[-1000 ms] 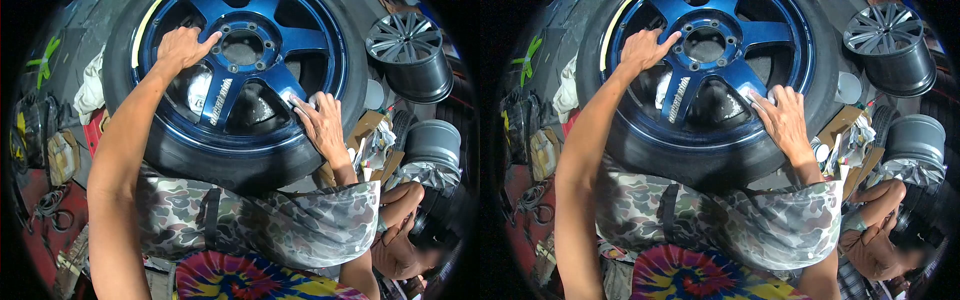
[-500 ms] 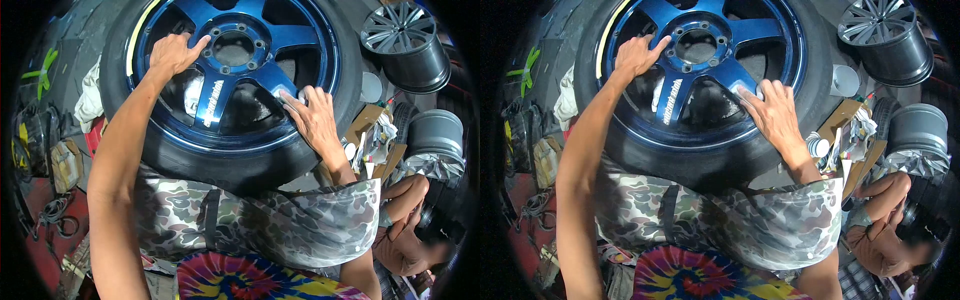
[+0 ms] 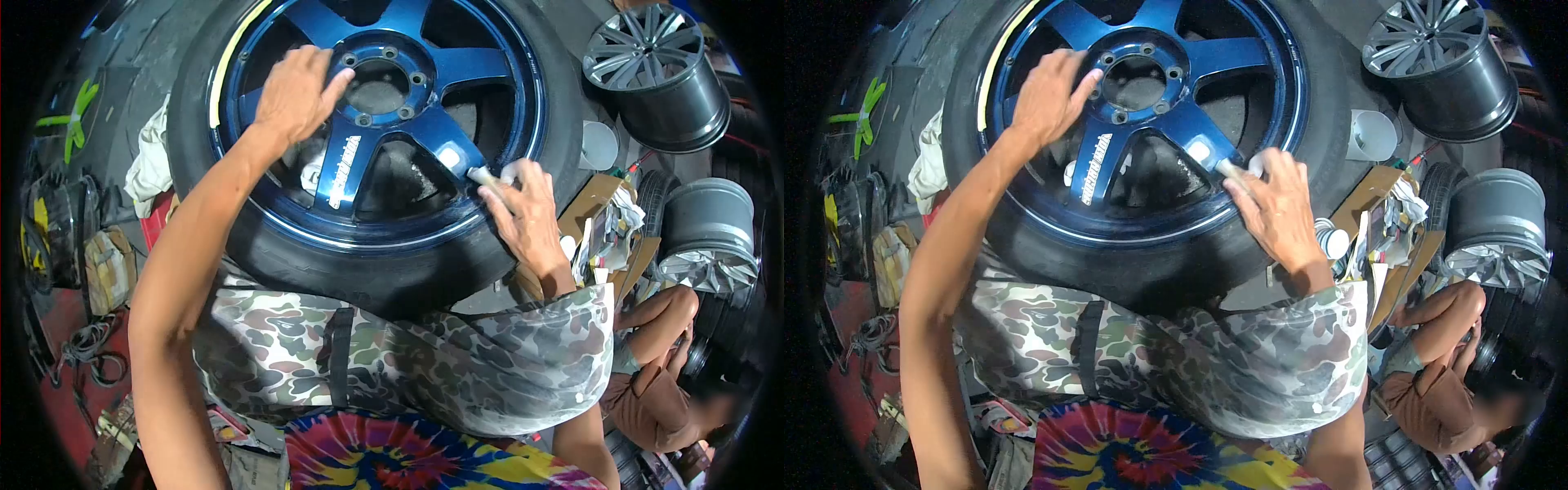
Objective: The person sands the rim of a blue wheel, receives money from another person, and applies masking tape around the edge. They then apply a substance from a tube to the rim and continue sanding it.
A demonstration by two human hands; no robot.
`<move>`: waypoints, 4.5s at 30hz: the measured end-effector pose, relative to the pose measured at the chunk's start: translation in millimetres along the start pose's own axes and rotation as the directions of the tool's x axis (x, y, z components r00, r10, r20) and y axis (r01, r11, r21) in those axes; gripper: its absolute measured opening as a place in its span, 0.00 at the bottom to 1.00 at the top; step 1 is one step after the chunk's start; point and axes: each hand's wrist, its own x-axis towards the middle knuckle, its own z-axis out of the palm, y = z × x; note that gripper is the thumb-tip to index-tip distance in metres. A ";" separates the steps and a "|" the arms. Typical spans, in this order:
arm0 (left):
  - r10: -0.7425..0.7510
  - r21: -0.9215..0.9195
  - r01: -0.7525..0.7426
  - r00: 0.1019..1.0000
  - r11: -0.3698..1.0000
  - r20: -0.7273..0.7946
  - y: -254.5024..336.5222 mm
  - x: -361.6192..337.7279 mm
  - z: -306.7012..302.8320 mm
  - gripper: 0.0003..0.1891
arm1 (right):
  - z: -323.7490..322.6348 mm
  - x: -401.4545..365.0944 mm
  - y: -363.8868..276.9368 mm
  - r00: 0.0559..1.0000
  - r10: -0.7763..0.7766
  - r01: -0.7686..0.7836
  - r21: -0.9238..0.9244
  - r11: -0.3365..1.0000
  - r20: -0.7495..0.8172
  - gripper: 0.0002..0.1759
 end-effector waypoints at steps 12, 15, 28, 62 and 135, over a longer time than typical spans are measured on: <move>0.303 -0.278 -0.276 0.951 0.920 0.059 139.5 -62.3 23.2 0.48 | 30.5 -6.2 10.7 0.806 0.513 -0.266 0.593 0.760 -0.296 0.14; 0.426 -0.324 -0.386 0.903 0.864 0.060 165.0 -78.5 12.9 0.49 | 26.6 -5.6 5.7 0.762 0.620 -0.325 0.720 0.614 -0.186 0.14; 0.190 -0.302 -0.156 0.978 0.940 0.086 159.8 -80.1 19.4 0.44 | 30.8 -4.0 16.3 0.777 0.623 -0.250 0.862 0.440 -0.092 0.14; 0.168 -0.264 -0.163 0.986 0.951 -0.002 176.1 -76.9 20.3 0.36 | 37.7 -13.2 29.0 0.851 0.508 -0.126 0.888 0.442 -0.132 0.07; 0.216 -0.322 -0.154 0.962 0.934 0.165 175.5 -94.6 13.9 0.36 | 33.0 -5.4 12.8 0.901 0.307 -0.175 0.392 0.903 -0.307 0.17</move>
